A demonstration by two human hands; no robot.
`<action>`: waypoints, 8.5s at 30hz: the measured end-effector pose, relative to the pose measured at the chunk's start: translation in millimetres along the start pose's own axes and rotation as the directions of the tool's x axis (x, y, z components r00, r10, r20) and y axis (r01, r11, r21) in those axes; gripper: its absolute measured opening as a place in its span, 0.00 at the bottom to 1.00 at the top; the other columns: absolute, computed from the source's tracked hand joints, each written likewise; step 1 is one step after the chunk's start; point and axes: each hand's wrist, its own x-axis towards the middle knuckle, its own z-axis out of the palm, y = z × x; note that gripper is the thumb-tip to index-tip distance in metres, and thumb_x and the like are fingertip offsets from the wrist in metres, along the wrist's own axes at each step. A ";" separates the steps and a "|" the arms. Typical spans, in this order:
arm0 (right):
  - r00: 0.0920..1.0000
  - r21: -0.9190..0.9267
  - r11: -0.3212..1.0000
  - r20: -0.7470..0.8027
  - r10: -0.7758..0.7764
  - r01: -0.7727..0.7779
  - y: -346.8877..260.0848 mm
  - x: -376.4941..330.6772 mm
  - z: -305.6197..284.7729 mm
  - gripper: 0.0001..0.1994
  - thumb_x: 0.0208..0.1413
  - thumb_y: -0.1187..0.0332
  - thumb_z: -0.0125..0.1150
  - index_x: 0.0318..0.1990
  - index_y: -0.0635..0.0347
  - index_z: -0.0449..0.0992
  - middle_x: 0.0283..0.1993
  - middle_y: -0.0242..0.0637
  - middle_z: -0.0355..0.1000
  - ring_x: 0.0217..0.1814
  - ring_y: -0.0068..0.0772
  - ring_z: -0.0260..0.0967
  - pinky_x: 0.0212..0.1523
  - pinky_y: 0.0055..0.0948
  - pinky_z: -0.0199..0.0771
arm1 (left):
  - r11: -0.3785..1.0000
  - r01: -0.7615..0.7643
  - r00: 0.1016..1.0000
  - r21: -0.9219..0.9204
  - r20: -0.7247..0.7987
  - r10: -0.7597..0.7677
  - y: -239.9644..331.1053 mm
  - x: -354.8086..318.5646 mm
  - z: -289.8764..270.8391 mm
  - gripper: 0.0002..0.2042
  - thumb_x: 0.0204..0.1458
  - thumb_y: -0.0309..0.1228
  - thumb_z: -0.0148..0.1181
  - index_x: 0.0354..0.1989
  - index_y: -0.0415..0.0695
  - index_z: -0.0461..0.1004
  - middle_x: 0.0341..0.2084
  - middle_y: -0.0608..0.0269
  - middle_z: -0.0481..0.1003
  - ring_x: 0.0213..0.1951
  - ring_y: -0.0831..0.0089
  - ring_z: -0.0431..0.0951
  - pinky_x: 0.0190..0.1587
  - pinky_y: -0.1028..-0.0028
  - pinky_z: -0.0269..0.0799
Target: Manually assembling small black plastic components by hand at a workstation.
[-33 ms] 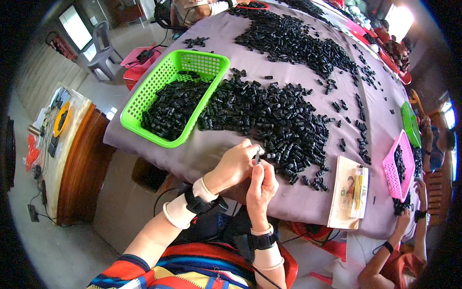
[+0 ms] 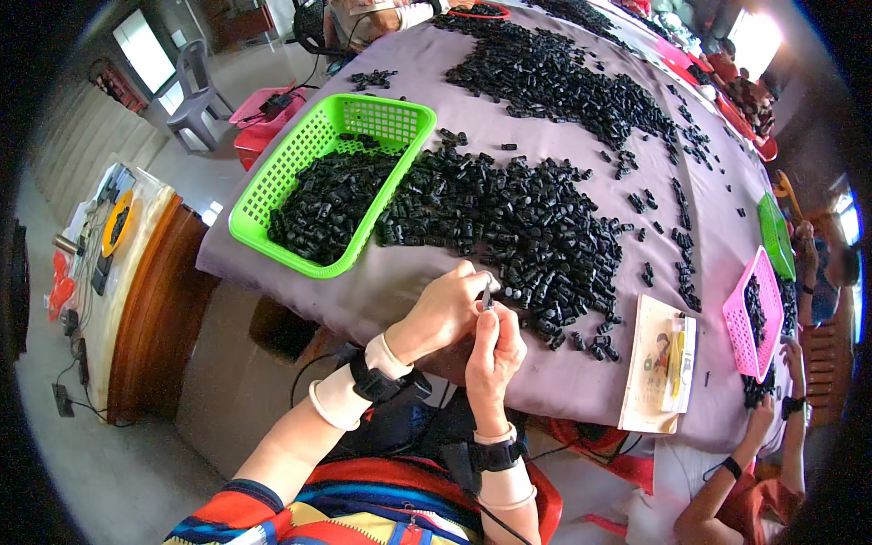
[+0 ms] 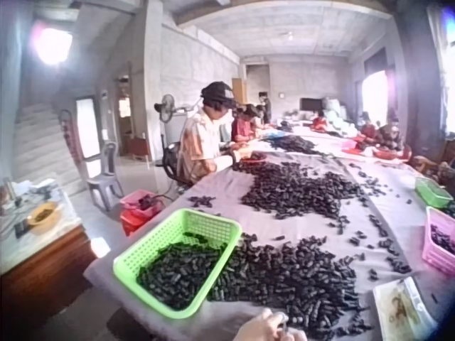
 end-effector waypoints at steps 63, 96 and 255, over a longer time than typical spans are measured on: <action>0.908 -0.514 0.771 0.369 -0.197 0.376 -21.7 5.0 21.1 0.06 0.49 0.68 0.59 0.31 0.60 0.73 0.25 0.39 0.70 0.23 0.41 0.69 0.23 0.31 0.67 | -0.129 0.409 0.843 -0.903 0.428 -0.325 -36.0 -47.1 -45.7 0.10 0.55 0.24 0.47 0.43 0.41 0.73 0.28 0.67 0.74 0.27 0.78 0.72 0.34 0.79 0.70; 0.904 -0.557 0.728 0.367 -0.217 0.401 -19.6 4.3 24.6 0.06 0.50 0.65 0.58 0.30 0.57 0.72 0.24 0.37 0.69 0.22 0.42 0.68 0.22 0.33 0.67 | -0.136 0.438 0.836 -0.889 0.458 -0.303 -37.3 -46.9 -43.5 0.09 0.54 0.24 0.48 0.42 0.40 0.73 0.28 0.66 0.73 0.30 0.78 0.72 0.37 0.76 0.71; 0.975 0.321 0.925 -0.009 0.220 -0.206 -11.8 0.3 -10.8 0.16 0.62 0.55 0.44 0.32 0.59 0.70 0.19 0.23 0.59 0.15 0.11 0.49 0.15 0.13 0.44 | 0.978 0.087 0.996 -0.190 0.051 -0.078 8.6 -14.4 -2.5 0.13 0.40 0.23 0.60 0.38 0.41 0.72 0.26 0.55 0.73 0.28 0.63 0.75 0.30 0.70 0.71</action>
